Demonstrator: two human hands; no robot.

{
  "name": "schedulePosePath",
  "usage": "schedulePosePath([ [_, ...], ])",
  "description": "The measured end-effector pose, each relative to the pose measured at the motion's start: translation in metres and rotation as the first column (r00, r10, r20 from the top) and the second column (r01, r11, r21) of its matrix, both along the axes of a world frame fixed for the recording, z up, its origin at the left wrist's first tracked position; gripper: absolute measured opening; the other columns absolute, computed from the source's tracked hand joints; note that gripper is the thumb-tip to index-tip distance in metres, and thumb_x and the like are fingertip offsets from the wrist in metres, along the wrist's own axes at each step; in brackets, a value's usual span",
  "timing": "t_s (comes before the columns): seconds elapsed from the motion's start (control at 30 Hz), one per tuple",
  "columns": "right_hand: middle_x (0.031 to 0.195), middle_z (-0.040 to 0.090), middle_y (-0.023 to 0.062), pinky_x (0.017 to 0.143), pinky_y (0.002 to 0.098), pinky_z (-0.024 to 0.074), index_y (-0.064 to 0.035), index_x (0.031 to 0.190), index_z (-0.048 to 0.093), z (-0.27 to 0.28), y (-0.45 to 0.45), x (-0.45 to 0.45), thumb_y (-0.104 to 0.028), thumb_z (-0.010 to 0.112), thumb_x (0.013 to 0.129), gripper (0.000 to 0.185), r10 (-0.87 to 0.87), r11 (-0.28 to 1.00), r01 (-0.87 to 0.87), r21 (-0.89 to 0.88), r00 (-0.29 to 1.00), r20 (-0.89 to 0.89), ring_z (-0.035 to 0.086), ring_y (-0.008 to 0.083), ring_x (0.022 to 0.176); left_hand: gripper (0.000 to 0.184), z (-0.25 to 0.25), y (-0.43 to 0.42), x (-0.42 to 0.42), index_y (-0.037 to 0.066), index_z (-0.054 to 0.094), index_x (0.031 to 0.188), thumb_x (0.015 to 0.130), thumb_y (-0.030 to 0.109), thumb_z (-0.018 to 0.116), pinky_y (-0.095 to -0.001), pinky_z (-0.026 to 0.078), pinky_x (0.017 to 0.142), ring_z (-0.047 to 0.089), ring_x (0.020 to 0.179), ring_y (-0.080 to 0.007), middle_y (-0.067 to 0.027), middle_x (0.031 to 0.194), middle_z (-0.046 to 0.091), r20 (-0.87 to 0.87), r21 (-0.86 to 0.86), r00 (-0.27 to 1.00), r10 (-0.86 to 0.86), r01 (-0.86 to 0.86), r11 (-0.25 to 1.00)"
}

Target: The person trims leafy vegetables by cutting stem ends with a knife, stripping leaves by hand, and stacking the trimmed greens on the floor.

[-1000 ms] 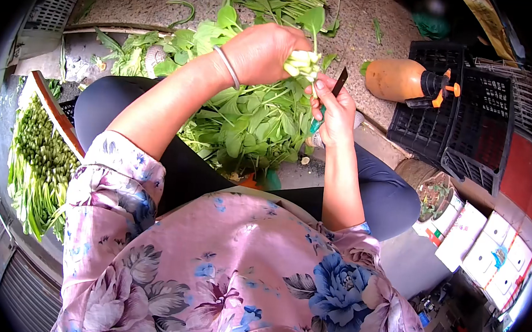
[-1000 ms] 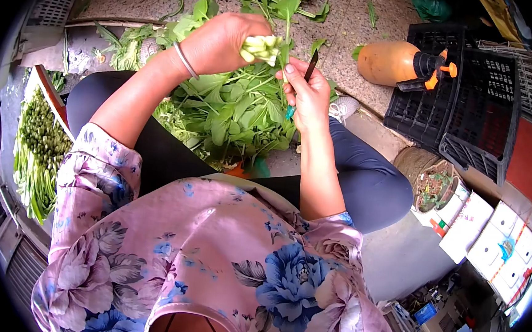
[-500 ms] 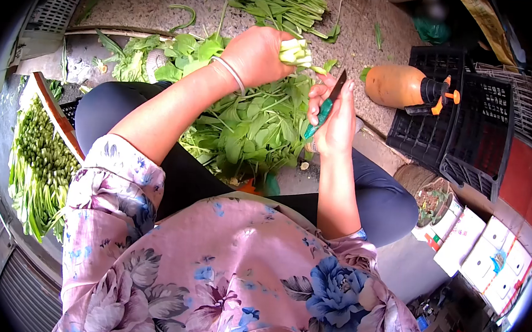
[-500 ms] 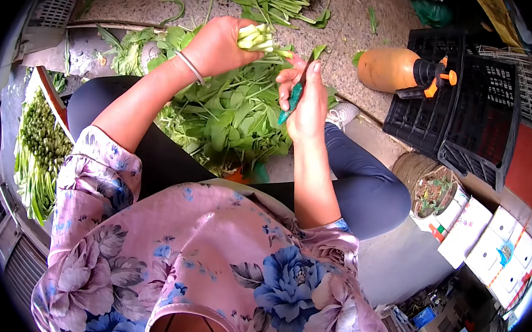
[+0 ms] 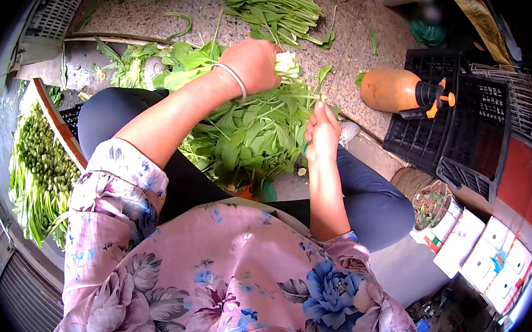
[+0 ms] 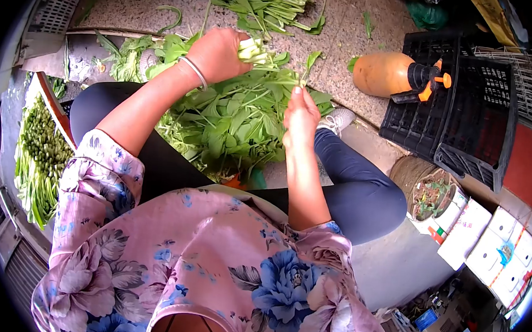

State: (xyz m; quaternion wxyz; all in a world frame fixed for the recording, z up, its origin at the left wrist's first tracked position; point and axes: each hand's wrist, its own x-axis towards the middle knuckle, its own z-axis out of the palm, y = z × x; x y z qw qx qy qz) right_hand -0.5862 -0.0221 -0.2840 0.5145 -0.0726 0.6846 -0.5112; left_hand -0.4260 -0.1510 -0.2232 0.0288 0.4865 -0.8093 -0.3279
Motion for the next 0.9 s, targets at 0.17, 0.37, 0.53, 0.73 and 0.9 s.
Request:
schedulePosePath([
  [0.17, 0.066, 0.048, -0.0012, 0.044, 0.022, 0.0361, -0.0054, 0.112, 0.051, -0.025, 0.018, -0.029, -0.024, 0.056, 0.086, 0.033, 0.093, 0.986, -0.104, 0.127, 0.992, 0.085, 0.044, 0.0086, 0.052, 0.037, -0.006, 0.001, 0.001, 0.003, 0.062, 0.095, 0.066, 0.025, 0.067, -0.0378, 0.05, 0.07, 0.061, 0.072, -0.032, -0.0176, 0.078, 0.063, 0.0, -0.065, 0.998, -0.061, 0.061, 0.996],
  [0.37, 0.097, 0.058, 0.0165, 0.082, 0.0307, 0.0421, 0.0072, 0.12, 0.041, -0.078, 0.005, -0.045, -0.022, 0.068, 0.075, 0.06, 0.193, 0.973, -0.046, 0.227, 0.703, -0.685, 0.055, 0.0241, 0.09, 0.024, -0.009, 0.01, -0.002, 0.007, 0.063, 0.09, 0.069, 0.018, 0.062, -0.0382, 0.051, 0.067, 0.061, 0.071, -0.031, -0.0159, 0.075, 0.063, 0.105, -0.052, 0.983, -0.154, 0.16, 0.986],
  [0.53, 0.083, 0.063, 0.0101, 0.069, 0.0286, 0.0457, 0.0017, 0.095, 0.059, -0.091, -0.066, -0.05, -0.018, 0.07, 0.072, 0.032, 0.111, 0.979, -0.186, -0.085, 0.831, -0.545, 0.06, 0.0178, 0.08, 0.025, -0.007, 0.016, -0.005, 0.01, 0.062, 0.093, 0.068, 0.017, 0.06, -0.0393, 0.05, 0.067, 0.061, 0.071, -0.0309, -0.0148, 0.077, 0.063, 0.062, -0.001, 0.982, -0.18, 0.18, 0.984],
  [0.73, 0.078, 0.064, 0.0111, 0.069, 0.0375, 0.0468, -0.0081, 0.084, 0.063, -0.148, -0.159, -0.022, -0.023, 0.068, 0.072, 0.02, 0.411, 0.907, -0.356, 0.224, 0.641, -0.648, 0.061, 0.0289, 0.074, 0.033, -0.011, 0.005, -0.004, 0.008, 0.06, 0.097, 0.067, 0.023, 0.062, -0.0393, 0.05, 0.067, 0.062, 0.072, -0.0304, -0.0158, 0.075, 0.063, 0.13, 0.06, 0.975, -0.178, 0.171, 0.983],
  [0.9, 0.076, 0.063, 0.0094, 0.064, 0.0362, 0.047, -0.0067, 0.084, 0.063, -0.171, -0.171, -0.017, -0.023, 0.067, 0.073, 0.02, 0.534, 0.829, -0.418, 0.372, 0.396, -0.747, 0.06, 0.0251, 0.068, 0.029, -0.014, -0.012, -0.002, 0.008, 0.061, 0.094, 0.067, 0.021, 0.061, -0.0399, 0.049, 0.066, 0.061, 0.072, -0.0311, -0.0158, 0.075, 0.062, 0.125, 0.098, 0.987, -0.104, 0.092, 0.991],
])
